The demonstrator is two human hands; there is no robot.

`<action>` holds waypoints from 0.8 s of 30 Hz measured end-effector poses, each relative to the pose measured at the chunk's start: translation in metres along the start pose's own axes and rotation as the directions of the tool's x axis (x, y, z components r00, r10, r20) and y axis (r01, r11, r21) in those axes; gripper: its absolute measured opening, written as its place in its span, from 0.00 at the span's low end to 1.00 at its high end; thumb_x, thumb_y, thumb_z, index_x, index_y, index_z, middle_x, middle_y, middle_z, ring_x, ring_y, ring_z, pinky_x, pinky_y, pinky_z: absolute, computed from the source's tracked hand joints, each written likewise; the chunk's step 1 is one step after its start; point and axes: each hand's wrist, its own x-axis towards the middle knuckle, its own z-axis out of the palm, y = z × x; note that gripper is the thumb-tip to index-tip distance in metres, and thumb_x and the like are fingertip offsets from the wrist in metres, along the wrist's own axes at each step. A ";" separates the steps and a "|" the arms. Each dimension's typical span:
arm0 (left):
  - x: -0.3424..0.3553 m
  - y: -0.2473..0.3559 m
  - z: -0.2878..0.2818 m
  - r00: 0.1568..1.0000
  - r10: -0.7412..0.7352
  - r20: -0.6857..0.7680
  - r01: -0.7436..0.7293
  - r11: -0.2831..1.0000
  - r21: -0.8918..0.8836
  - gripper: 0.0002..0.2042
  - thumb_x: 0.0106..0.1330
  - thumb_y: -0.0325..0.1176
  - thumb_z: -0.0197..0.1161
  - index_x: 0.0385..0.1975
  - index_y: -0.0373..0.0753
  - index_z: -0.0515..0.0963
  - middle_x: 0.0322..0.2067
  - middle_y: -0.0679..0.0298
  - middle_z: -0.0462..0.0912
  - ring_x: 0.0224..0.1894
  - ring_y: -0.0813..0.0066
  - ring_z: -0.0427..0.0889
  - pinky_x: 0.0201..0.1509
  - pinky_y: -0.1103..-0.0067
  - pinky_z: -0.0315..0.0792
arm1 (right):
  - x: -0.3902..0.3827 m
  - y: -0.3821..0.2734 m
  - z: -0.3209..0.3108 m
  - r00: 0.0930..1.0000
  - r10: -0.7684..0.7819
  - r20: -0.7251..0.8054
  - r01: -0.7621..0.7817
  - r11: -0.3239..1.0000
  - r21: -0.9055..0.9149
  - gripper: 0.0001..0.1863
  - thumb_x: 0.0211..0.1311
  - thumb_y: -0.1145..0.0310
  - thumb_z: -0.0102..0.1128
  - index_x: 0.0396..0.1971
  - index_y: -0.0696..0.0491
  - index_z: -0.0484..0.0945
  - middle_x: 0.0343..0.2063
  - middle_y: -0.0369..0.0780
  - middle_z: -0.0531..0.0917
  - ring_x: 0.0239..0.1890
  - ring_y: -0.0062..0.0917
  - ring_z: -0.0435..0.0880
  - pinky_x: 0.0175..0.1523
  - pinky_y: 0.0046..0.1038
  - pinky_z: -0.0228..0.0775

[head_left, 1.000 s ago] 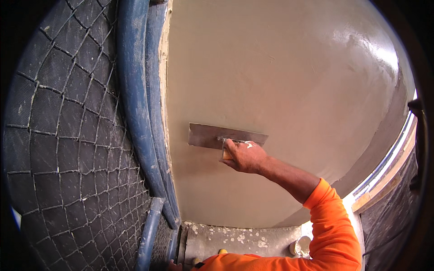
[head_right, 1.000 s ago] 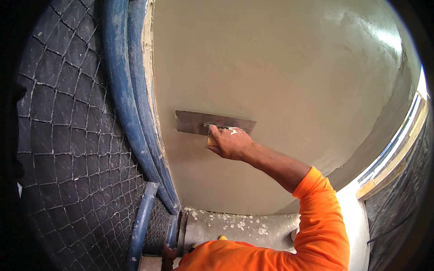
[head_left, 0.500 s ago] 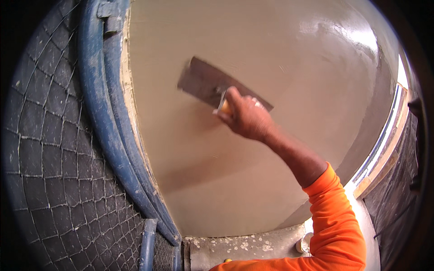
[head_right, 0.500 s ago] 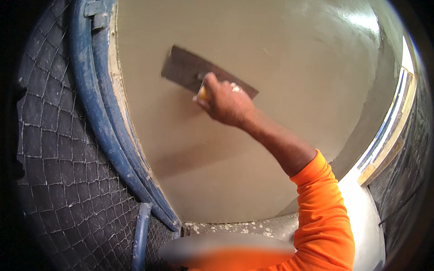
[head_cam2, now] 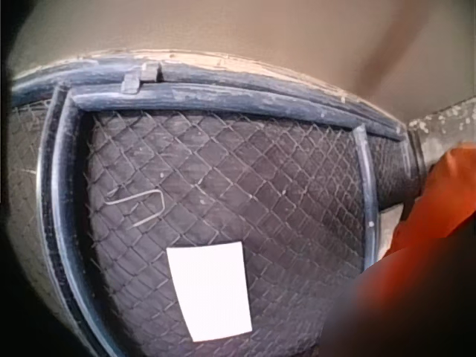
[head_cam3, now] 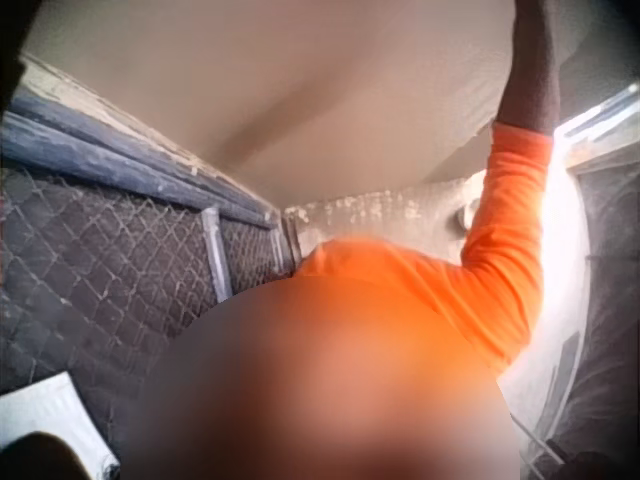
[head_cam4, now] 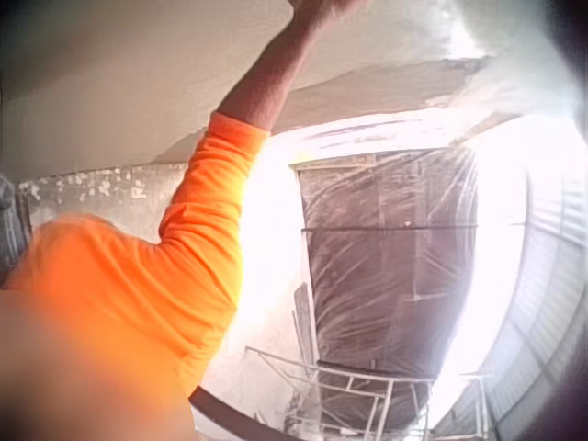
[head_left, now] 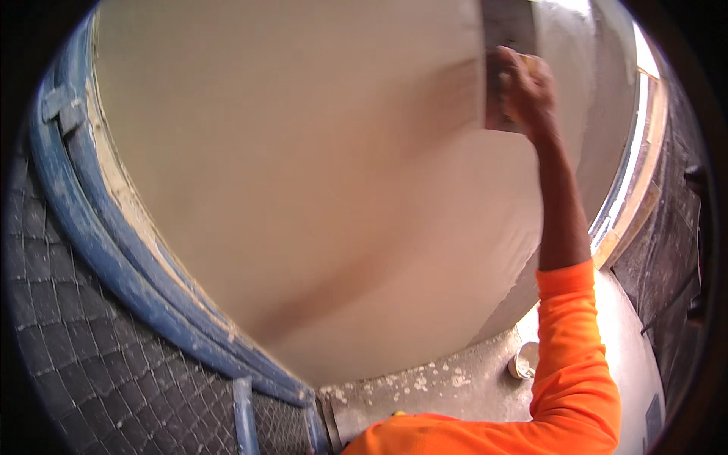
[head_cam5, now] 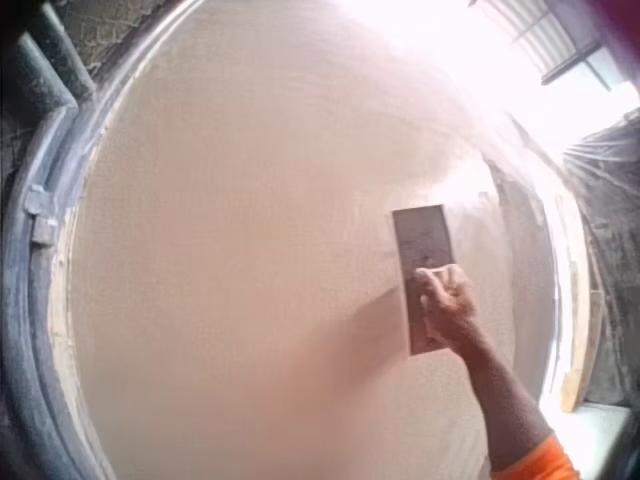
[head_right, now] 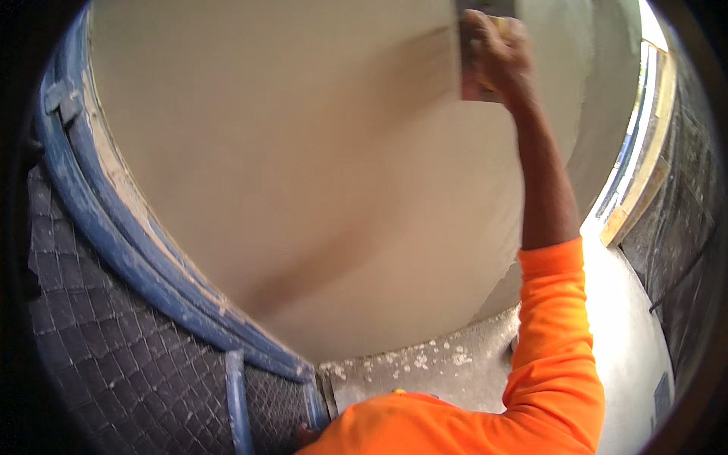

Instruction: The person smooths a freshly plastered wall with a trowel, working in broad strokes to even the surface. They then clean the trowel by scraping it against a bucket and wiping it with a sponge before resuming smoothing.

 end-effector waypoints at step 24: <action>-0.113 -0.073 0.100 0.991 -0.132 0.032 0.134 0.985 -0.108 0.32 0.58 0.47 0.69 0.61 0.35 0.75 0.51 0.44 0.85 0.57 0.42 0.82 0.61 0.57 0.76 | -0.353 0.070 0.138 0.114 0.096 0.989 0.450 0.882 -0.137 0.23 0.73 0.47 0.58 0.43 0.55 0.72 0.30 0.48 0.88 0.34 0.47 0.89 0.43 0.48 0.81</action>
